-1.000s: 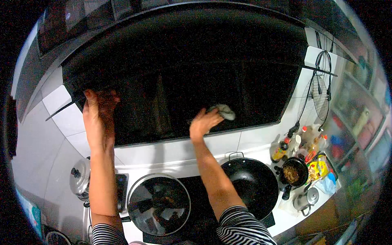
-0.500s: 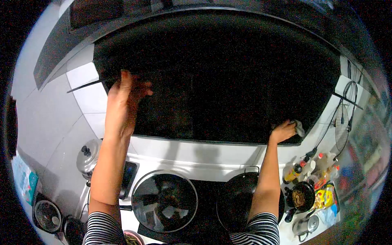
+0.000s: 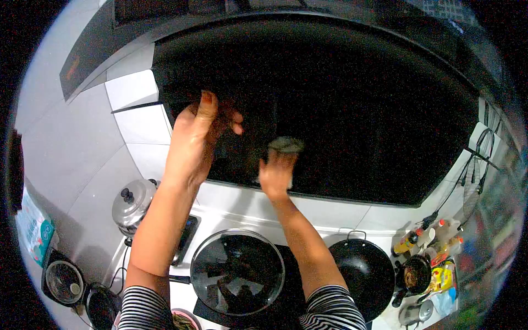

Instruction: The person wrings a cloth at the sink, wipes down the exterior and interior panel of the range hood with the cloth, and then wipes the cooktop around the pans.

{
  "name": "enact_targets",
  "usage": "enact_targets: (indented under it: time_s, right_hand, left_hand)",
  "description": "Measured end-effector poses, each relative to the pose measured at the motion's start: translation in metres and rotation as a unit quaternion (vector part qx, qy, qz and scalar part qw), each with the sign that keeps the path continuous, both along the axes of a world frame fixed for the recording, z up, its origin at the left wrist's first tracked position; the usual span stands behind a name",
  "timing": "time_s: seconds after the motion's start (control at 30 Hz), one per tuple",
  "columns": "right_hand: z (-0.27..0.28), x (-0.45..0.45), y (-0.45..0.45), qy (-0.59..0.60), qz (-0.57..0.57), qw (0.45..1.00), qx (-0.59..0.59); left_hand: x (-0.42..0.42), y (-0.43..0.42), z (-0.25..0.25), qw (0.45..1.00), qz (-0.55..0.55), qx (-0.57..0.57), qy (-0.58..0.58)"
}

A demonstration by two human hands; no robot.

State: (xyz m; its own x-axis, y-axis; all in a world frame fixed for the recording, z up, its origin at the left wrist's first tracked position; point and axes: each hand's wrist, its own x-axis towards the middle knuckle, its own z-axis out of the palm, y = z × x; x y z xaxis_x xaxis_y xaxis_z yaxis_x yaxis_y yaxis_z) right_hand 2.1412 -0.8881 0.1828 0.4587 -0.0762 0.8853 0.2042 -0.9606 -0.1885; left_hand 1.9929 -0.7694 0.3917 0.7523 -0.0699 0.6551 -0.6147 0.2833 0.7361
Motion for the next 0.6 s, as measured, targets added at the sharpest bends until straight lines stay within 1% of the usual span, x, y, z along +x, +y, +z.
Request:
enact_targets:
  time_s: [0.03,0.07,0.1,0.13,0.17,0.23,0.33,0.37,0.4,0.43,0.47,0.53,0.57,0.6]
  right_hand:
    - [0.003,0.004,0.017,-0.015,0.014,0.999,-0.049]
    - [0.004,0.006,0.031,-0.043,0.09,0.994,-0.048]
    - [0.009,0.009,0.052,-0.042,0.08,0.995,-0.052]
    - [0.015,0.014,0.065,-0.032,0.182,0.983,-0.019]
    - [0.018,0.016,0.08,-0.031,0.214,0.976,-0.016]
    - [0.025,0.02,0.103,-0.029,0.286,0.958,0.011]
    - [0.031,0.025,0.119,-0.001,0.413,0.905,0.103]
    - [0.032,0.025,0.121,0.019,0.463,0.873,0.153]
    - [0.034,0.021,0.12,0.044,0.519,0.826,0.215]
    - [0.036,0.017,0.119,0.07,0.573,0.768,0.279]
    - [0.036,0.012,0.115,0.1,0.621,0.695,0.348]
    - [0.039,-0.002,0.099,0.155,0.682,0.542,0.466]
    - [0.042,-0.008,0.085,0.182,0.689,0.497,0.495]
    - [0.045,-0.015,0.066,0.216,0.68,0.479,0.511]
  left_hand:
    - [-0.001,0.002,-0.001,1.0,-0.003,0.002,0.001]
    - [-0.002,0.003,-0.003,1.0,-0.003,0.008,-0.006]
    - [-0.001,0.004,-0.004,1.0,-0.005,0.013,-0.015]
    - [-0.001,0.004,-0.006,1.0,-0.004,0.008,-0.01]
    - [0.001,0.005,-0.008,0.999,-0.016,0.017,-0.036]
    - [0.002,0.006,-0.009,0.998,-0.006,0.029,-0.05]
    - [0.004,0.006,-0.01,0.999,0.0,0.03,-0.041]
    - [0.005,0.006,-0.01,0.999,0.002,0.031,-0.038]
    - [0.005,0.007,-0.01,0.998,0.002,0.043,-0.035]
    - [0.006,0.009,-0.009,0.998,0.004,0.052,-0.033]
    - [0.005,0.012,-0.007,0.998,0.009,0.049,-0.029]
    - [0.001,0.014,-0.005,0.993,0.026,0.104,-0.04]
    - [0.0,0.014,-0.004,0.994,0.022,0.1,-0.035]
    - [-0.001,0.012,-0.003,0.996,0.015,0.082,-0.017]
